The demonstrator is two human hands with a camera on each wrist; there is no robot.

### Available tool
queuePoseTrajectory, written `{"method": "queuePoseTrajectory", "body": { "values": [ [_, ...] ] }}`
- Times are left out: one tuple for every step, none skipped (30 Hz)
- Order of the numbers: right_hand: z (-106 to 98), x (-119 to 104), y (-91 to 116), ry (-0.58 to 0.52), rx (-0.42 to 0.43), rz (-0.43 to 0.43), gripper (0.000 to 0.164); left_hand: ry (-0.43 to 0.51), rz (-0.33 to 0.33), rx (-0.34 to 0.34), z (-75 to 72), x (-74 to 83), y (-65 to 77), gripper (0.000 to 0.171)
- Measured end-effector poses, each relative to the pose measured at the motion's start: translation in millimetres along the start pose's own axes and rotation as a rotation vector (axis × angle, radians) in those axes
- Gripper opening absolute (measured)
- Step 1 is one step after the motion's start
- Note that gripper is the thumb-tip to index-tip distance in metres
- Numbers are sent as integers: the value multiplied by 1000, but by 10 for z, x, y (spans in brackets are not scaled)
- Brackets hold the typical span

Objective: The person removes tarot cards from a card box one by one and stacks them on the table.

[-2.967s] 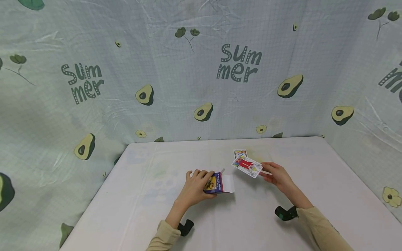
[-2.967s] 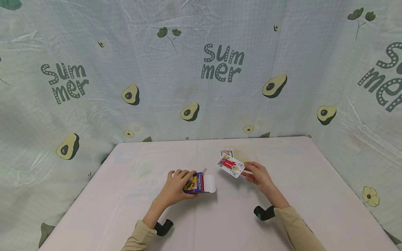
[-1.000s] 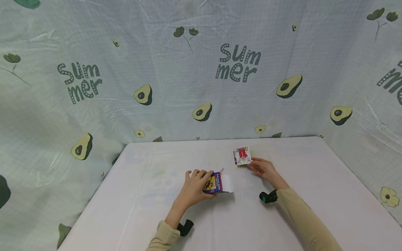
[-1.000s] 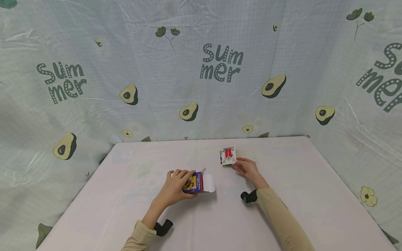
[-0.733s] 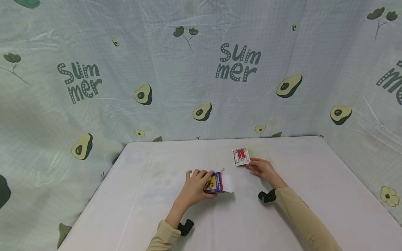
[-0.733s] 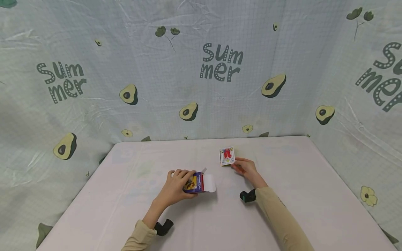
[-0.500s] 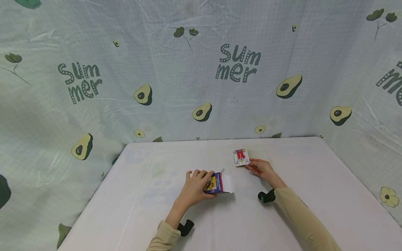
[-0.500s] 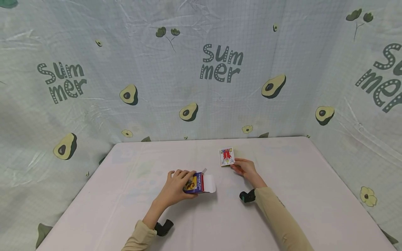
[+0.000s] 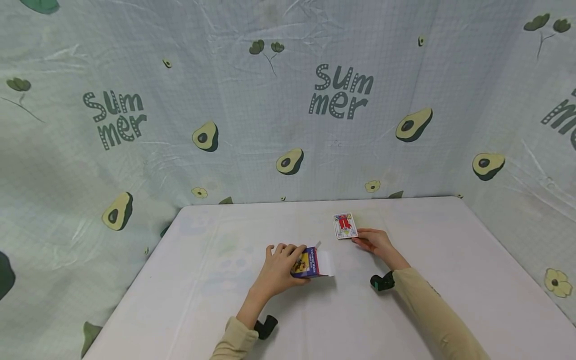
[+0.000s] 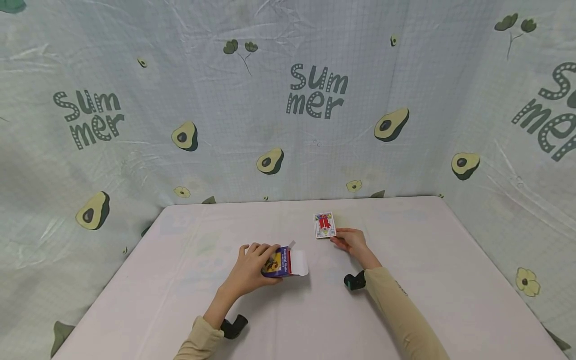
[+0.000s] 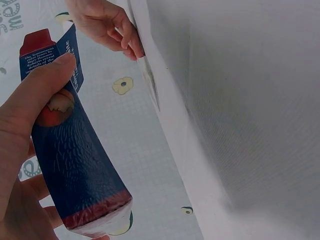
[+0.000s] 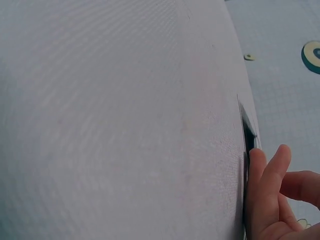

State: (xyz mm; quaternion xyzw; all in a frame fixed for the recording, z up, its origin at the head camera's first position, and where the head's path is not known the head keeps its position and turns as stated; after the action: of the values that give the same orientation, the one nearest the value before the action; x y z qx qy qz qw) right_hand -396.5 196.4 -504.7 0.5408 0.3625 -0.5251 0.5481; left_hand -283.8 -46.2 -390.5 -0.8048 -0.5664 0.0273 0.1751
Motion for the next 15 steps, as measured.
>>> {"method": "queuePoseTrajectory", "body": {
  "values": [
    [-1, -4, 4, 1, -1, -2, 44, 1, -2, -2, -2, -1, 0, 75],
    [0, -9, 9, 0, -3, -4, 44, 2, -5, -4, -1, -4, -1, 75],
    [-3, -14, 11, 1, -3, -8, 44, 3, -6, -5, -1, -5, -2, 75],
    [0, -23, 17, 2, -10, -14, 44, 1, -7, -7, 1, -7, -4, 75],
    [-1, -33, 19, 3, -10, -22, 44, 2, -8, -10, 0, -6, -4, 75],
    [0, -42, 22, 5, -13, -30, 43, 1, -10, -12, 0, -7, -6, 75],
    [-2, -50, 23, 9, -10, -37, 43, 2, -11, -15, 0, -6, -5, 75],
    [0, -55, 25, 14, -15, -42, 43, 1, -11, -15, 0, -5, -6, 75],
    [-2, -57, 26, 19, -14, -45, 43, 1, -11, -16, 2, -5, -6, 75],
    [-1, -60, 29, 19, -13, -47, 43, 0, -10, -16, 5, -5, -6, 75],
    [-1, -60, 31, 22, -11, -48, 43, -1, -9, -16, 9, -5, -7, 75],
    [-7, -55, 33, 27, -7, -45, 43, -1, -9, -17, 12, -5, -6, 75],
    [-15, -49, 35, 33, -2, -40, 42, -1, -8, -17, 15, -3, -4, 74],
    [-22, -43, 38, 35, 4, -37, 42, -3, -7, -17, 19, -4, -5, 74],
    [-24, -40, 42, 38, 5, -36, 42, -2, -6, -17, 23, -5, -5, 74]
  ]
}}
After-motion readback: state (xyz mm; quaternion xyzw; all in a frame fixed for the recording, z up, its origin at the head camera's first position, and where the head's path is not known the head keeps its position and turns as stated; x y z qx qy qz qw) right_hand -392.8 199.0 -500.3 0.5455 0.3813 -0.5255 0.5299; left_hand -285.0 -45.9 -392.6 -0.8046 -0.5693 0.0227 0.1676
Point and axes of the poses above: each hand's wrist, its own y-axis away from the middle knuckle, its own z-axis out of the palm, x = y × z, the point moved 9 cm from there along -y, towards the middle knuckle, and after that the axes turned 14 degrees about -z, right-handed, at the moved point
